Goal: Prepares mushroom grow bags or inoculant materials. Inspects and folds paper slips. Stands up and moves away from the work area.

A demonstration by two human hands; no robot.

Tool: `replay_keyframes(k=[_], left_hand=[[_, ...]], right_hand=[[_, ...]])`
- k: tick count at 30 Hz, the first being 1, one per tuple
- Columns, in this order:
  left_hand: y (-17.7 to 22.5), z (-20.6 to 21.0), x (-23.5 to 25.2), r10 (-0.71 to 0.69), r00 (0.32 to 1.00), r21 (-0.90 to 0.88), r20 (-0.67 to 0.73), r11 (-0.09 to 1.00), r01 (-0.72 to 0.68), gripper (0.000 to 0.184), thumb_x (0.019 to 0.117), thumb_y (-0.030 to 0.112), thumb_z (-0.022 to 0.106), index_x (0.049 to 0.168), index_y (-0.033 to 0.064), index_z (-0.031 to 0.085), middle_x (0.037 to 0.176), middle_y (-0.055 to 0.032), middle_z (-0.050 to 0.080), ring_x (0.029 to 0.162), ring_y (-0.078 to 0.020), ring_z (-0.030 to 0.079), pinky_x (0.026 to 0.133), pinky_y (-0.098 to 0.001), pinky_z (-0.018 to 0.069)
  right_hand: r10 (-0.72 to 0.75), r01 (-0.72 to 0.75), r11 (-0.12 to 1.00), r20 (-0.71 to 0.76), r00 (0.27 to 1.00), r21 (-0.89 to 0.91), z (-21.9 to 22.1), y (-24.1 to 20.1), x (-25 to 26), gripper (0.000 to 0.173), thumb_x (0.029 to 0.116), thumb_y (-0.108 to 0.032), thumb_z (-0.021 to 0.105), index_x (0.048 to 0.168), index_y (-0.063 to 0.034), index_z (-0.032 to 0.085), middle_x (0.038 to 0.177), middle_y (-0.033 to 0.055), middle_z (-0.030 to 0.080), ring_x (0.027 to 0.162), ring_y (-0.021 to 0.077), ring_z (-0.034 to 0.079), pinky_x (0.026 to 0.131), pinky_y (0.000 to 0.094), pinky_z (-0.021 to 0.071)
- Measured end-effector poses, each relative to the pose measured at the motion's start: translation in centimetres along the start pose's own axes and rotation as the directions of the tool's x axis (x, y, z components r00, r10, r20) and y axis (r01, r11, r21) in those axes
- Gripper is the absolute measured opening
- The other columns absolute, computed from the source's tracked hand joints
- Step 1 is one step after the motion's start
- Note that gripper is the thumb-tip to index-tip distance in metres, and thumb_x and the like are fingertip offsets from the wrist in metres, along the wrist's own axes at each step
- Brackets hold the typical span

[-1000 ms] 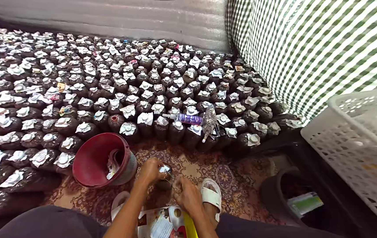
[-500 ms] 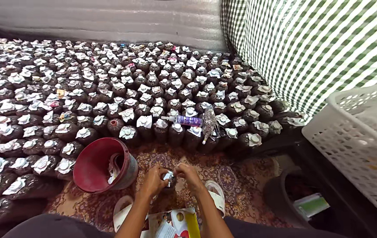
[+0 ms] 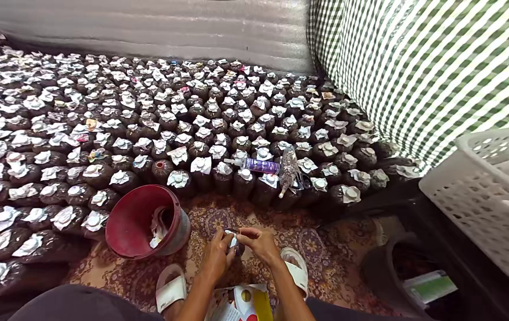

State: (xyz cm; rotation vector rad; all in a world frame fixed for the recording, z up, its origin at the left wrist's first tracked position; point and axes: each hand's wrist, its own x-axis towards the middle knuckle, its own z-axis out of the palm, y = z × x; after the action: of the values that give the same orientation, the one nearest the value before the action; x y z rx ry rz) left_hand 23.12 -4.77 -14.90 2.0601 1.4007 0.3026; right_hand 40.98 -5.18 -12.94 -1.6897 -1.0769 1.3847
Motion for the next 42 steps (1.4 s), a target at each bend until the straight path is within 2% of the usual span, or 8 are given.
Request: replay_keyframes(k=[9, 18, 24, 29, 32, 35, 39, 42], left_hand=[[-1.8, 0.7, -0.2, -0.079, 0.993, -0.367, -0.085, 0.929, 0.042, 0.036, 0.0913, 0.015, 0.06, 0.124, 0.0143, 0.075, 0.118, -0.0072, 0.069, 0.108, -0.0135, 0.066, 0.096, -0.0307, 0.0546], [-0.6, 1.8, 0.1, -0.121, 0.939, -0.182, -0.323, 0.981, 0.064, 0.017, 0.0944, 0.018, 0.068, 0.101, 0.0094, 0.081, 0.099, -0.0095, 0.075, 0.092, -0.0216, 0.072, 0.087, -0.043, 0.0593], [-2.5, 0.9, 0.6, -0.095, 0.966, -0.287, -0.243, 0.958, 0.022, 0.015, 0.0946, 0.012, 0.067, 0.103, 0.0042, 0.077, 0.099, -0.0128, 0.076, 0.09, -0.0247, 0.073, 0.086, -0.0488, 0.0585], [-4.3, 0.6, 0.9, -0.067, 0.98, -0.307, -0.189, 0.952, 0.006, 0.017, 0.0917, 0.004, 0.068, 0.107, -0.0007, 0.073, 0.106, -0.0209, 0.07, 0.09, -0.0277, 0.07, 0.082, -0.0464, 0.0592], [-5.1, 0.4, 0.9, -0.107, 0.977, -0.308, -0.185, 0.95, 0.046, 0.025, 0.0897, 0.011, 0.07, 0.11, -0.0036, 0.072, 0.111, -0.0256, 0.067, 0.094, -0.0298, 0.068, 0.083, -0.0437, 0.058], [-5.6, 0.0, 1.1, -0.144, 0.977, -0.266, -0.16, 0.959, 0.098, 0.033, 0.0939, 0.019, 0.066, 0.118, -0.0028, 0.07, 0.12, -0.0281, 0.064, 0.101, -0.0312, 0.068, 0.089, -0.0441, 0.057], [-5.4, -0.3, 0.5, -0.12, 0.981, -0.271, -0.155, 0.96, 0.074, 0.037, 0.1005, 0.025, 0.059, 0.124, -0.003, 0.068, 0.126, -0.0297, 0.062, 0.112, -0.0322, 0.065, 0.097, -0.0416, 0.0541], [-4.8, -0.2, 0.2, -0.067, 0.989, -0.253, -0.135, 0.967, 0.03, 0.042, 0.1018, 0.027, 0.057, 0.126, -0.0062, 0.065, 0.128, -0.0311, 0.061, 0.117, -0.0332, 0.063, 0.1, -0.0406, 0.0525]], right_hand=[[-0.068, 0.083, 0.78, 0.049, 0.997, -0.621, 2.2, -0.9, -1.5, 0.034, 0.0914, -0.02, 0.071, 0.124, -0.0137, 0.074, 0.125, 0.0066, 0.07, 0.116, 0.0232, 0.066, 0.103, 0.0458, 0.0518], [-0.263, 0.151, 0.685, -0.048, 0.964, -0.713, 5.2, 0.9, -2.0, 0.029, 0.0884, -0.018, 0.067, 0.115, -0.0106, 0.076, 0.12, 0.0114, 0.07, 0.109, 0.0279, 0.069, 0.093, 0.0479, 0.0571], [-0.213, 0.093, 0.808, -0.141, 0.967, -0.582, 6.2, 1.5, -1.3, 0.037, 0.08, -0.025, 0.076, 0.111, -0.0053, 0.073, 0.13, 0.0172, 0.063, 0.116, 0.0309, 0.064, 0.094, 0.0468, 0.0562], [-0.036, -0.02, 0.888, -0.114, 0.993, -0.46, 4.8, -3.2, -4.5, 0.046, 0.0848, -0.016, 0.073, 0.13, -0.0126, 0.068, 0.14, 0.0179, 0.056, 0.129, 0.0355, 0.054, 0.101, 0.055, 0.0501], [-0.352, 0.323, 0.928, -0.159, 0.922, -0.184, -0.2, -10.1, -13.1, 0.034, 0.0913, -0.009, 0.072, 0.125, -0.0036, 0.07, 0.118, 0.0164, 0.068, 0.099, 0.0244, 0.069, 0.088, 0.0395, 0.059], [-0.609, 0.665, 0.733, -0.295, 0.736, 0.143, -9.0, -14.2, -24.6, 0.017, 0.0952, 0.001, 0.066, 0.111, 0.003, 0.072, 0.105, 0.0123, 0.075, 0.087, 0.0147, 0.073, 0.078, 0.0307, 0.0636], [-0.221, 0.486, 0.779, -0.553, 0.803, 0.395, -19.8, -4.5, -35.1, 0.017, 0.0988, -0.019, 0.06, 0.105, -0.0132, 0.075, 0.084, 0.0018, 0.072, 0.07, 0.0102, 0.068, 0.065, 0.0287, 0.0583], [0.423, -0.213, 0.861, -0.418, 0.804, 0.461, -20.1, 9.7, -36.9, 0.033, 0.1069, -0.02, 0.044, 0.128, -0.0014, 0.061, 0.105, 0.0124, 0.072, 0.09, 0.0234, 0.071, 0.08, 0.0421, 0.0593]])
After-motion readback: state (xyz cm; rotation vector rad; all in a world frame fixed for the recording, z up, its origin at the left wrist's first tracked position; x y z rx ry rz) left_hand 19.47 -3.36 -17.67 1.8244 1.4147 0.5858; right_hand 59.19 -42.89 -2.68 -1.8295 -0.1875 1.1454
